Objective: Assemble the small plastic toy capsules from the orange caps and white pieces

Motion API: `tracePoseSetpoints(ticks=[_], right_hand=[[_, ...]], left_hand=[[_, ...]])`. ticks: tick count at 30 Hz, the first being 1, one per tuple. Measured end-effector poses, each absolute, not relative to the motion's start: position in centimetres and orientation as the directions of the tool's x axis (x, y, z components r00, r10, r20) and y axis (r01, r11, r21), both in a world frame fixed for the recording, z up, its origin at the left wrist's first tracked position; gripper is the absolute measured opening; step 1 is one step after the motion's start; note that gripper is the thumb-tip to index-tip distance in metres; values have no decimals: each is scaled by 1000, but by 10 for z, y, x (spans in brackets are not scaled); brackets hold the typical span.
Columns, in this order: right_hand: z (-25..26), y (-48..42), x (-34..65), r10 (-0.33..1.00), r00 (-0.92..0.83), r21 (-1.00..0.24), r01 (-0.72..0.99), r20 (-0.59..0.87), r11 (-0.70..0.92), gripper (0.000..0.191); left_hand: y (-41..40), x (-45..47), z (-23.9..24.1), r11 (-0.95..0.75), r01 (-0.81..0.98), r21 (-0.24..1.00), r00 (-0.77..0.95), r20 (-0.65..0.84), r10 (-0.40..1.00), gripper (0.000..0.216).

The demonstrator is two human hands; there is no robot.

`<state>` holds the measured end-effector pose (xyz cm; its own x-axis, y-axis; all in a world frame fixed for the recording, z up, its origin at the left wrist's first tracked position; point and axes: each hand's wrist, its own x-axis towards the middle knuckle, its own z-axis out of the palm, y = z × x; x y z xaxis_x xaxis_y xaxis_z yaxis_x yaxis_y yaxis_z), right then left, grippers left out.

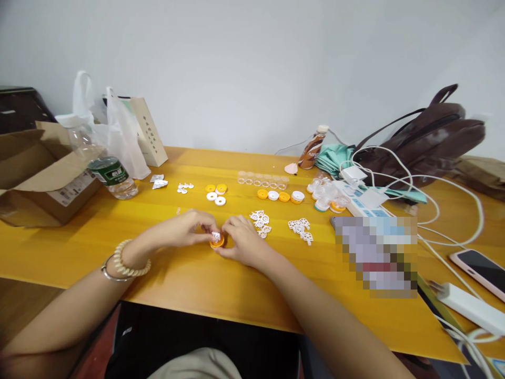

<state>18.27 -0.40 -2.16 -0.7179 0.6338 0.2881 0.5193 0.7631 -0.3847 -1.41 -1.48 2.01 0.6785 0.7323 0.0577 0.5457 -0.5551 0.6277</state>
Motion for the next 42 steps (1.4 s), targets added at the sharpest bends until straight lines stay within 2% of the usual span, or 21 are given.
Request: tracePoseSetpoints(ticks=[9, 13, 15, 17, 20, 22, 25, 28, 30, 34, 38, 42], right_hand=[[-19, -7, 180, 661, -708, -438, 525, 250, 729, 19], [-17, -8, 179, 658, -690, -463, 497, 302, 734, 15], [-15, -9, 178, 682, -640, -539, 457, 353, 708, 14], [-13, -9, 177, 739, -568, -689, 369, 363, 623, 16], [-12, -8, 176, 823, -512, -935, 101, 244, 340, 23], [-14, -6, 175, 849, -506, -988, -70, 152, 135, 29], [-16, -3, 174, 876, -476, -982, -189, 78, -15, 38], [-16, -1, 174, 889, -457, -973, -223, 44, -67, 40], [-16, -1, 174, 892, -450, -969, -234, 32, -83, 39], [-18, -1, 173, 891, -453, -960, -258, 21, -109, 39], [-21, -1, 173, 887, -462, -966, -237, 16, -106, 35], [-20, -1, 173, 891, -453, -968, -233, 24, -92, 35]], left_hand=[[-13, -17, 16, -492, 523, 697, 668, 24, 744, 16], [-14, -15, 20, -516, 505, 692, 683, 45, 729, 14], [-16, -14, 25, -538, 477, 696, 671, 108, 734, 14], [-19, -13, 29, -549, 443, 709, 614, 206, 762, 14], [-20, -13, 31, -533, 386, 753, 501, 313, 807, 18], [-13, -12, 30, -507, 329, 797, 425, 355, 833, 26], [16, -8, 28, -455, 308, 835, 260, 386, 885, 29], [63, 3, 25, -379, 474, 795, 125, 365, 922, 24], [96, 15, 20, -358, 515, 779, 126, 345, 930, 25], [141, 37, 5, -361, 562, 745, 153, 335, 930, 41], [155, 48, -6, -342, 582, 738, 149, 316, 937, 31], [145, 39, 2, -323, 553, 768, 78, 338, 938, 21]])
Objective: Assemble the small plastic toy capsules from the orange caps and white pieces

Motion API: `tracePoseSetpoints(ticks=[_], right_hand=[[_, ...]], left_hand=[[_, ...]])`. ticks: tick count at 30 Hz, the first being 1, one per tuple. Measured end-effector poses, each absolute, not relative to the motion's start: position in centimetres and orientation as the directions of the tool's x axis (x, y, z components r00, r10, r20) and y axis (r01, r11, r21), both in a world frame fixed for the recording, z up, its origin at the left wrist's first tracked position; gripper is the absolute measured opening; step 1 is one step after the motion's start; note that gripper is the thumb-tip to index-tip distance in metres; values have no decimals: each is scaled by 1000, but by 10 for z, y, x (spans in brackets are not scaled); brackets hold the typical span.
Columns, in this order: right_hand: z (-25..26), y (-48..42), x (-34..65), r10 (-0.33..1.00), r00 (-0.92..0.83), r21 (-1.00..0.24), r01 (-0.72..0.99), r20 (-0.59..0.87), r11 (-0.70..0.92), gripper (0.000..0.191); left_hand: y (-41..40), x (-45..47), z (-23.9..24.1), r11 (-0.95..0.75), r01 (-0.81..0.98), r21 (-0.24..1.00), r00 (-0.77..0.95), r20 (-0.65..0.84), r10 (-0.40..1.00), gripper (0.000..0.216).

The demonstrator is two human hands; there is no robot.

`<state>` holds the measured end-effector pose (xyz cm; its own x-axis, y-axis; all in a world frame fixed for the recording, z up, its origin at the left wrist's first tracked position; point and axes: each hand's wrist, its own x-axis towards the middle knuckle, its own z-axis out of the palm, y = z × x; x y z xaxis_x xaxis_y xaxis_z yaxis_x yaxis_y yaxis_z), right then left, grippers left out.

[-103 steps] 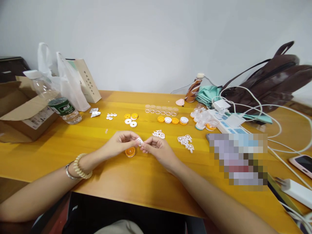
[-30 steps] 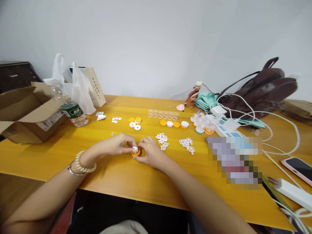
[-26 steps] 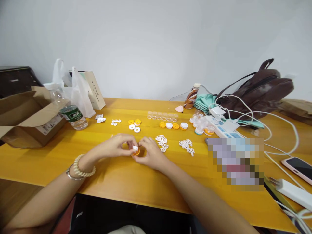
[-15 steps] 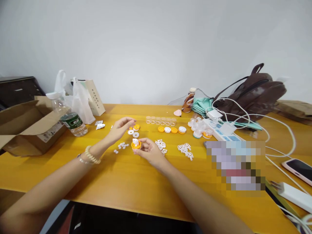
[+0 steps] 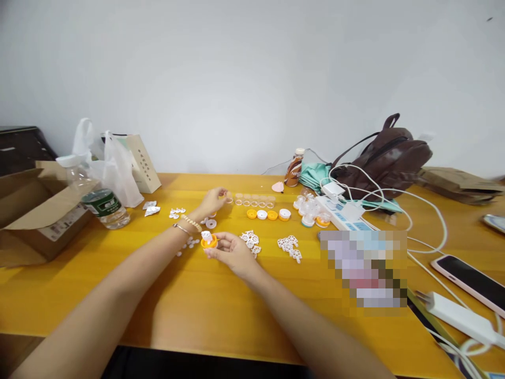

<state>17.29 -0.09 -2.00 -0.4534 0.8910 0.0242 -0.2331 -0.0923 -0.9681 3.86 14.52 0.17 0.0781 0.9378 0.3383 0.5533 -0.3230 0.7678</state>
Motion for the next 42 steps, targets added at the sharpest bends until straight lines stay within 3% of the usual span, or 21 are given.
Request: tracePoseSetpoints(ticks=[7, 11, 17, 25, 31, 42], right_hand=[[-12, -5, 174, 909, -412, -960, -272, 55, -66, 32], [-10, -7, 173, 896, -440, -976, -213, 55, -45, 29], [-7, -9, 174, 882, -471, -989, -142, 29, -44, 26], [-5, -13, 175, 875, -484, -995, -101, 36, -15, 28], [-6, -13, 176, 867, -496, -996, -93, 48, 2, 30], [-7, -13, 176, 867, -496, -995, -101, 52, 2, 28]], left_hand=[[56, -13, 40, -388, 341, 856, 115, 372, 921, 26], [5, -26, 40, -484, 76, 872, 124, 473, 872, 24], [-15, -22, 29, -590, 229, 774, 211, 552, 806, 27], [-17, -19, 25, -632, 263, 729, 198, 600, 775, 27], [-18, -17, 21, -677, 317, 664, 327, 594, 735, 28], [-22, -12, 22, -634, 311, 708, 337, 542, 770, 28]])
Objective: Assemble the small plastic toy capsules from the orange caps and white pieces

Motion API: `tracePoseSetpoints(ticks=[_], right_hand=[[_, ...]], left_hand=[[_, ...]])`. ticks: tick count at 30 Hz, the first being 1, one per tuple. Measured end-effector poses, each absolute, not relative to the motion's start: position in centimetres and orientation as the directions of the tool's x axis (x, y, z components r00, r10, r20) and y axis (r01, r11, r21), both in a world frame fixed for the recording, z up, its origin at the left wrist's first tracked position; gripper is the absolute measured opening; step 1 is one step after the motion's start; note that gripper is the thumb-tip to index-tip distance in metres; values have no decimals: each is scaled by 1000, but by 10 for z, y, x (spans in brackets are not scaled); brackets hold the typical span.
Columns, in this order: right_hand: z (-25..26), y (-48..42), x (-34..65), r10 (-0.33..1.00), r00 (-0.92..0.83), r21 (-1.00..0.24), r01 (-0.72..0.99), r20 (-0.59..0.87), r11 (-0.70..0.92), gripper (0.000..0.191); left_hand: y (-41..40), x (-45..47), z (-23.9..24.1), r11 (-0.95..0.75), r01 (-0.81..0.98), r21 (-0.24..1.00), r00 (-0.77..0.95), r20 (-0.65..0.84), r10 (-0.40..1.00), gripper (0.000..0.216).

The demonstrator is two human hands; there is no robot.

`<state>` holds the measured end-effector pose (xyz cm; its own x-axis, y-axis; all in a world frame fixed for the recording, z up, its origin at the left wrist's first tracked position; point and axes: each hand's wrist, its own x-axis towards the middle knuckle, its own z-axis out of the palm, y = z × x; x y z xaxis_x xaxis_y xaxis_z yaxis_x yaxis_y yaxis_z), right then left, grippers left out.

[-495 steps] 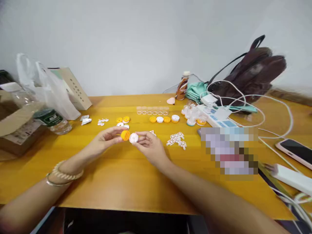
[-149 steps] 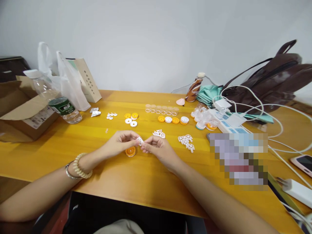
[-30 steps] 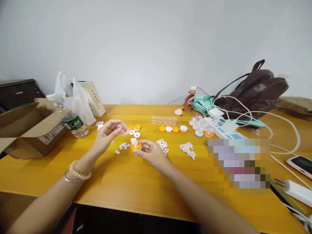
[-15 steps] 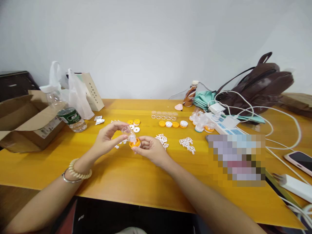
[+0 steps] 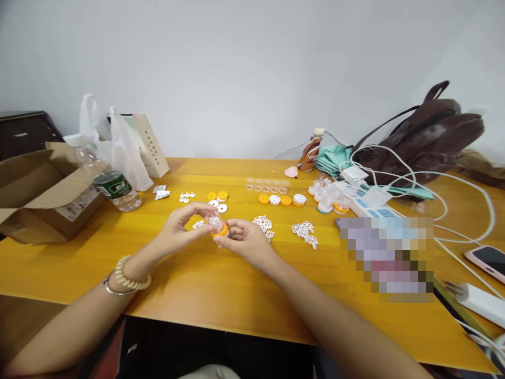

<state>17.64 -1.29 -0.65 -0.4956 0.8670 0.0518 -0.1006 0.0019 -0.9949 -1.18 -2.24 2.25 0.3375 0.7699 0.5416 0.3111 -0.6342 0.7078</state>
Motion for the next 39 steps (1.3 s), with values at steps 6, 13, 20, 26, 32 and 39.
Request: tracePoseSetpoints(ticks=[6, 13, 20, 26, 32, 39], right_hand=[[-3, -15, 177, 846, -531, -995, -98, 45, -8, 22], [-6, -14, 176, 813, -578, -979, -199, 76, -50, 18], [-10, -16, 174, 804, -593, -978, -189, 39, -91, 21], [-9, -15, 175, 801, -597, -984, -162, 39, -73, 22], [-9, -14, 175, 825, -565, -989, -127, 4, -82, 24], [-11, -15, 172, 854, -520, -990, -125, 14, -60, 24]], left_hand=[[-18, -16, 19, -531, 184, 827, 430, 418, 800, 25], [-16, -19, 19, -332, -35, 943, 527, 300, 795, 30], [-19, -13, 21, -325, -72, 943, 441, 322, 838, 20], [-21, -20, 26, -275, -123, 954, 593, 293, 750, 32], [-16, -19, 24, -409, 86, 909, 475, 323, 819, 25], [-16, -17, 18, -422, 161, 892, 349, 348, 870, 22]])
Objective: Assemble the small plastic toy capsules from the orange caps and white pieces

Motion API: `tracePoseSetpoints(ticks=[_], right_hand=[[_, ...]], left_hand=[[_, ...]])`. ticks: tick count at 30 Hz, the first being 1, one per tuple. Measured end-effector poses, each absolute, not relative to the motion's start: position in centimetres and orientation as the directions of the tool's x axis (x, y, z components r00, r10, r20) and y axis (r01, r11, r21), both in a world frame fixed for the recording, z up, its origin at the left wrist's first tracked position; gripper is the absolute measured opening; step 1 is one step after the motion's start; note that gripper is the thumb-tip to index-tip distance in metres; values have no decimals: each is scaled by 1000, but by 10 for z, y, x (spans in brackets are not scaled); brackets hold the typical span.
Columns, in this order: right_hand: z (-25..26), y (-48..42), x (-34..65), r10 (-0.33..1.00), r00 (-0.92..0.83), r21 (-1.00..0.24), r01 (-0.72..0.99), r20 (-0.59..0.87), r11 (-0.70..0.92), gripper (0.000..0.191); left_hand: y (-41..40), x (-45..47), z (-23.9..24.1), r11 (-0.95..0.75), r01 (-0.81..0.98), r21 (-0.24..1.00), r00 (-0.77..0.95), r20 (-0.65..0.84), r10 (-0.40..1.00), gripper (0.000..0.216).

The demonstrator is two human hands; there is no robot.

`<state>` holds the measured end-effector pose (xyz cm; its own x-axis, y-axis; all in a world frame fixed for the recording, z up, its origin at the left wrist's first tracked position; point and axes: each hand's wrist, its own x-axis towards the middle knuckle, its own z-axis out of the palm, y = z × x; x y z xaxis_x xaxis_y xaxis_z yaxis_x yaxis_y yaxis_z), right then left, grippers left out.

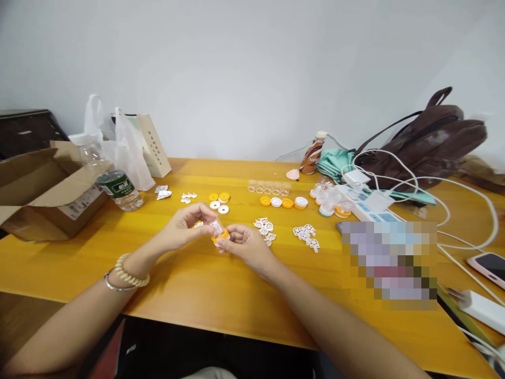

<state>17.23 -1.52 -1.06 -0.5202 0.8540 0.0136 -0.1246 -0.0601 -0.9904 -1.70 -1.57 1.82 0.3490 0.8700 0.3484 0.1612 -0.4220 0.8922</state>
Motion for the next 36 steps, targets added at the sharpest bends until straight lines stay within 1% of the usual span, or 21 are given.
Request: tracePoseSetpoints(ticks=[4, 7, 9, 11, 13, 15, 17, 19, 22, 24, 27, 29, 31, 36], right_hand=[[-13, -14, 169, 889, -457, -998, -66, 36, 6, 26], [-13, -15, 168, 918, -391, -998, -42, 61, 48, 27], [-11, -15, 168, 927, -367, -997, -45, 75, 63, 28], [-10, -15, 170, 918, -390, -997, -49, 70, 55, 27], [-10, -14, 172, 900, -433, -998, -62, 53, 29, 27], [-11, -14, 173, 888, -457, -997, -80, 47, 12, 27], [-11, -14, 173, 888, -457, -996, -85, 53, 16, 27], [-11, -15, 172, 890, -452, -997, -72, 60, 31, 28], [-11, -17, 170, 900, -426, -995, -48, 96, 84, 30], [-12, -19, 170, 903, -398, -987, -35, 160, 160, 29], [-15, -18, 170, 895, -356, -959, -10, 268, 283, 28], [-16, -17, 170, 896, -334, -950, 5, 292, 311, 28], [-17, -15, 170, 908, -328, -960, 11, 259, 278, 29], [-15, -12, 169, 927, -359, -993, -14, 112, 115, 33]], left_hand=[[-18, -8, 13, -362, 186, 913, 262, 309, 914, 27], [-20, -2, 11, -300, 133, 945, 217, 267, 939, 28], [-20, -1, 13, -308, 99, 946, 215, 282, 935, 26], [-21, -4, 18, -352, 104, 930, 272, 314, 910, 28], [-21, -9, 22, -396, 138, 908, 376, 322, 869, 34], [-20, -15, 26, -408, 159, 899, 469, 294, 833, 33], [-20, -19, 28, -386, 164, 908, 501, 260, 825, 30], [-19, -20, 27, -362, 162, 918, 477, 248, 843, 28], [-19, -17, 23, -376, 171, 911, 403, 283, 870, 25], [-19, -15, 19, -380, 170, 909, 366, 300, 881, 25], [-18, -10, 11, -367, 171, 914, 309, 303, 901, 30], [-17, -7, 5, -354, 180, 918, 266, 301, 916, 34], [-16, -6, 2, -335, 172, 926, 250, 287, 925, 34], [-15, -6, 9, -313, 141, 939, 307, 259, 916, 27]])
